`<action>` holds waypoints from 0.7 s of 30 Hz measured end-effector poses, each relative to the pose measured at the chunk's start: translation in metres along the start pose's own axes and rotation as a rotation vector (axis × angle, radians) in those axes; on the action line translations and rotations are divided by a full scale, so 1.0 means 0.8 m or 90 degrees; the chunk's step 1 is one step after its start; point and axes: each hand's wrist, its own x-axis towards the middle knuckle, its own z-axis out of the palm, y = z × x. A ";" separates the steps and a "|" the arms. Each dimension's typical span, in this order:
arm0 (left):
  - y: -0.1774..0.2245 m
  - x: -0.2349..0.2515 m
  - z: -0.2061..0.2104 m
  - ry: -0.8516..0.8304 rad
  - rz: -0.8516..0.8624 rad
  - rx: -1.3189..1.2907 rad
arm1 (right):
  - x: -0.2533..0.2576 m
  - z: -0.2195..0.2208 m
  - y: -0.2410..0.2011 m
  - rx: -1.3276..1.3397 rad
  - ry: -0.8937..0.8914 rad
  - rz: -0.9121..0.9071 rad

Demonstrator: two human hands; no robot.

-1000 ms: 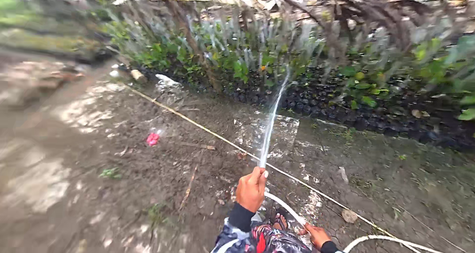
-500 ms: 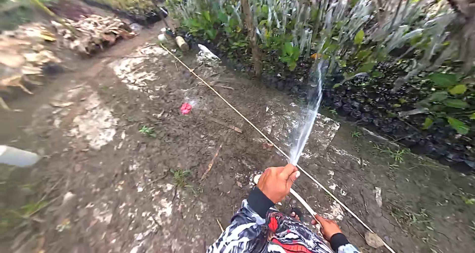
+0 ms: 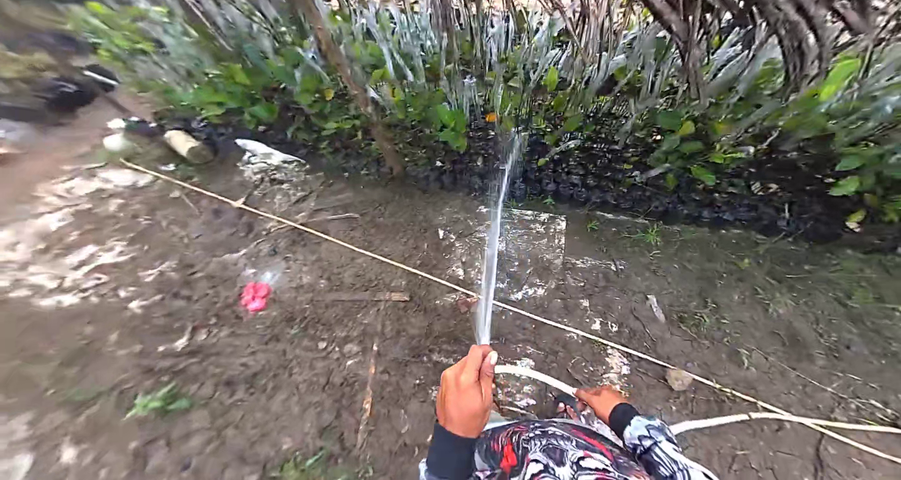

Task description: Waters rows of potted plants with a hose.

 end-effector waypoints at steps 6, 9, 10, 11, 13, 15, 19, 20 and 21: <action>-0.032 0.008 -0.023 -0.023 0.031 0.003 | -0.006 0.039 -0.024 -0.002 -0.017 0.003; -0.037 0.012 -0.032 -0.014 0.034 0.005 | -0.015 0.053 -0.028 0.028 -0.021 0.014; -0.039 0.014 -0.033 -0.019 0.039 0.007 | -0.016 0.055 -0.029 0.030 -0.024 0.017; -0.041 0.016 -0.033 -0.025 0.043 0.008 | -0.017 0.057 -0.030 0.030 -0.028 0.019; -0.044 0.021 -0.033 -0.021 0.048 0.007 | -0.022 0.057 -0.035 0.029 -0.040 0.023; -0.045 0.026 -0.035 -0.002 0.047 0.004 | -0.026 0.057 -0.039 0.030 -0.043 0.026; -0.043 0.033 -0.036 0.003 0.060 0.003 | -0.025 0.055 -0.048 0.022 -0.036 0.033; -0.043 0.034 -0.036 0.000 0.065 0.001 | -0.024 0.054 -0.050 0.022 -0.035 0.034; -0.042 0.034 -0.036 0.000 0.066 -0.001 | -0.022 0.055 -0.049 0.029 -0.030 0.035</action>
